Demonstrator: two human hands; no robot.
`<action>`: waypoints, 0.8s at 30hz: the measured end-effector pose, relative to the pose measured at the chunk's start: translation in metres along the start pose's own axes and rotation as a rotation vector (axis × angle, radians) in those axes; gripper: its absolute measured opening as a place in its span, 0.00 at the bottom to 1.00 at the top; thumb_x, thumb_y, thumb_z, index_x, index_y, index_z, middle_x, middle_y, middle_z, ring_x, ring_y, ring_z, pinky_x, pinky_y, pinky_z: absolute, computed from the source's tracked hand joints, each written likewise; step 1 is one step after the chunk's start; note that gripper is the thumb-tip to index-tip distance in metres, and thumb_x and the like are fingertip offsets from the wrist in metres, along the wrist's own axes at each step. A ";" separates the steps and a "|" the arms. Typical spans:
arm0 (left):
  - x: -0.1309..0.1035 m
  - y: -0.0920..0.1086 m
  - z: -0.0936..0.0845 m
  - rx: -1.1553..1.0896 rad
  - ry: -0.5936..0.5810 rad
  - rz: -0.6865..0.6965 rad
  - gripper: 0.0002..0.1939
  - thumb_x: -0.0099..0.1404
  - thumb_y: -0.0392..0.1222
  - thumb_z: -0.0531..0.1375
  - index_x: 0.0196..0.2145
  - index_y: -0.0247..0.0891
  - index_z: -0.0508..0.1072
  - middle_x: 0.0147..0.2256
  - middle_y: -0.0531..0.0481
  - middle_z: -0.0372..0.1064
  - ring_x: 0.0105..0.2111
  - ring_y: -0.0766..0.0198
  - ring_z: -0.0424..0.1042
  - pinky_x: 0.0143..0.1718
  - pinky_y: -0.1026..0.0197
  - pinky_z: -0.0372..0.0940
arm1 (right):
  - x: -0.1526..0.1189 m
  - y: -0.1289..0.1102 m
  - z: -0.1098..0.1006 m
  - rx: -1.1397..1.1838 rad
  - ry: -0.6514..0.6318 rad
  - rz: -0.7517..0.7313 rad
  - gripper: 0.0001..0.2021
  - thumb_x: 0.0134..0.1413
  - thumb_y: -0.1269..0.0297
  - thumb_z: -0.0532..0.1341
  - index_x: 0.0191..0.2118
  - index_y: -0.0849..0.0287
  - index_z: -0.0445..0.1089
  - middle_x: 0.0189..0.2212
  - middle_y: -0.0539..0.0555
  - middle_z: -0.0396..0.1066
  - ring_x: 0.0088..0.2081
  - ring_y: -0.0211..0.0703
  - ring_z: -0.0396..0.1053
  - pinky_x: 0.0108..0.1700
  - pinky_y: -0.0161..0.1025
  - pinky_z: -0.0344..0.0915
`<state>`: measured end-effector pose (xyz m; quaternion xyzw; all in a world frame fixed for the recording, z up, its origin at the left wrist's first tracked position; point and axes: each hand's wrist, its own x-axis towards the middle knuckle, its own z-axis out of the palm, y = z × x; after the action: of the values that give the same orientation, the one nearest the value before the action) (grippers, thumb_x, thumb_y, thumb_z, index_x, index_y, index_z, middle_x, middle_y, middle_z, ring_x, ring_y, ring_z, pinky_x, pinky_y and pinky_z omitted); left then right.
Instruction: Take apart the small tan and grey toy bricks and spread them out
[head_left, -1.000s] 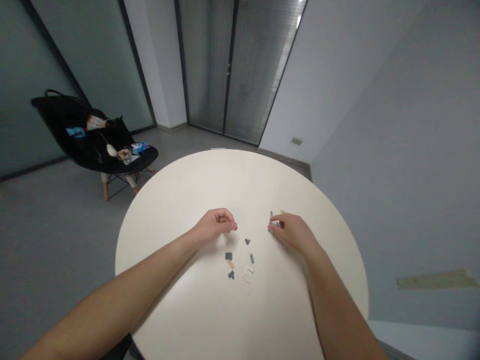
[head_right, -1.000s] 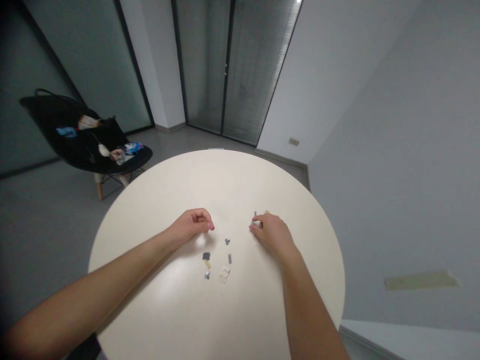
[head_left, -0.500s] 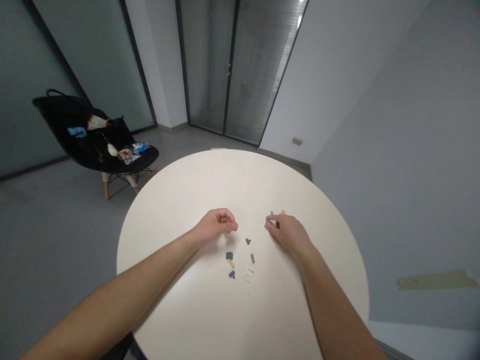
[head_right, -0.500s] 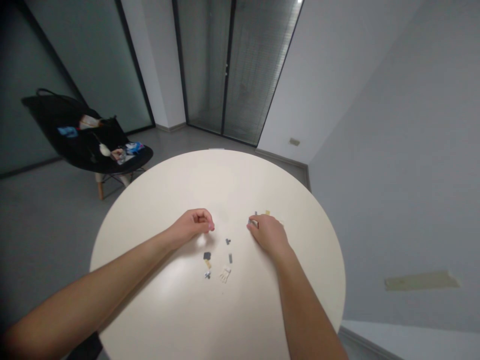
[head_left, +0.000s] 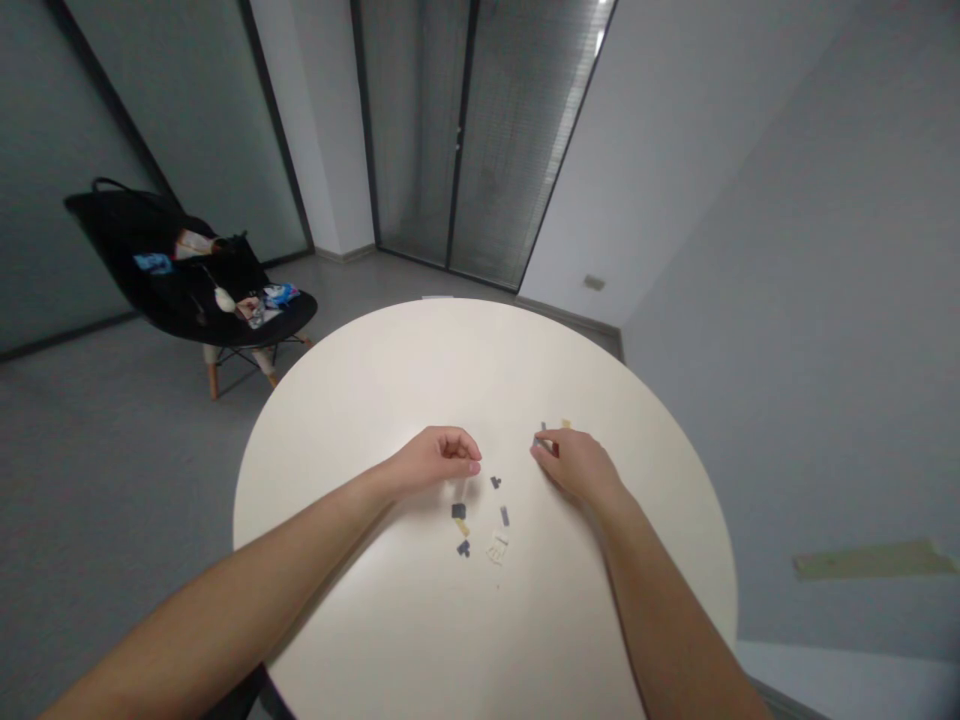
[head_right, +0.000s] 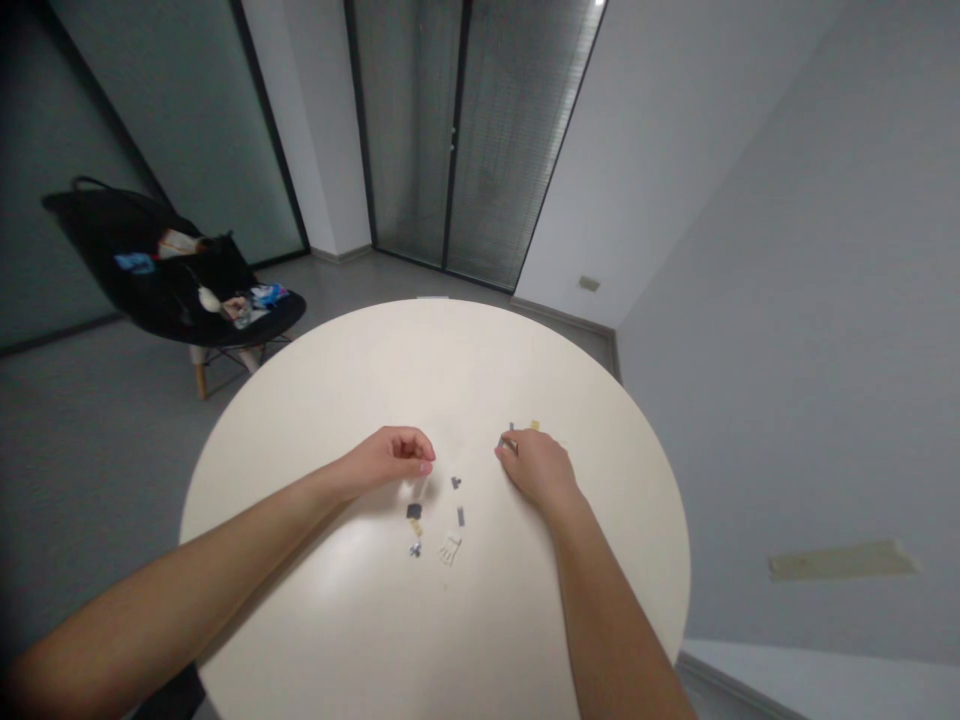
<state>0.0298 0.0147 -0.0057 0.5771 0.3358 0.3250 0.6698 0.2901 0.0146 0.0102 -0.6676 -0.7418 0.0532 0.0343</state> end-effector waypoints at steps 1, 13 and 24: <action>0.000 -0.001 0.000 -0.002 -0.012 -0.002 0.11 0.52 0.41 0.68 0.30 0.33 0.72 0.22 0.56 0.65 0.22 0.73 0.60 0.25 0.67 0.52 | 0.000 0.000 0.000 0.002 0.005 -0.003 0.16 0.57 0.56 0.57 0.46 0.53 0.75 0.37 0.55 0.77 0.37 0.45 0.72 0.36 0.37 0.61; -0.007 0.003 -0.009 0.396 -0.324 0.025 0.10 0.55 0.42 0.66 0.33 0.34 0.79 0.23 0.53 0.67 0.22 0.71 0.61 0.24 0.67 0.54 | 0.002 0.003 0.002 0.034 0.048 -0.023 0.15 0.55 0.56 0.58 0.45 0.53 0.76 0.32 0.55 0.76 0.33 0.43 0.71 0.35 0.36 0.60; -0.013 0.009 -0.006 0.779 -0.508 0.226 0.06 0.56 0.33 0.65 0.33 0.38 0.81 0.27 0.51 0.70 0.25 0.70 0.66 0.28 0.68 0.59 | 0.002 0.011 0.000 0.227 0.337 -0.026 0.16 0.56 0.57 0.55 0.41 0.57 0.77 0.27 0.53 0.74 0.27 0.40 0.66 0.33 0.37 0.60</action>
<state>0.0172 0.0080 0.0035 0.8792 0.1935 0.0945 0.4249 0.3011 0.0178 0.0087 -0.6494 -0.7233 0.0236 0.2335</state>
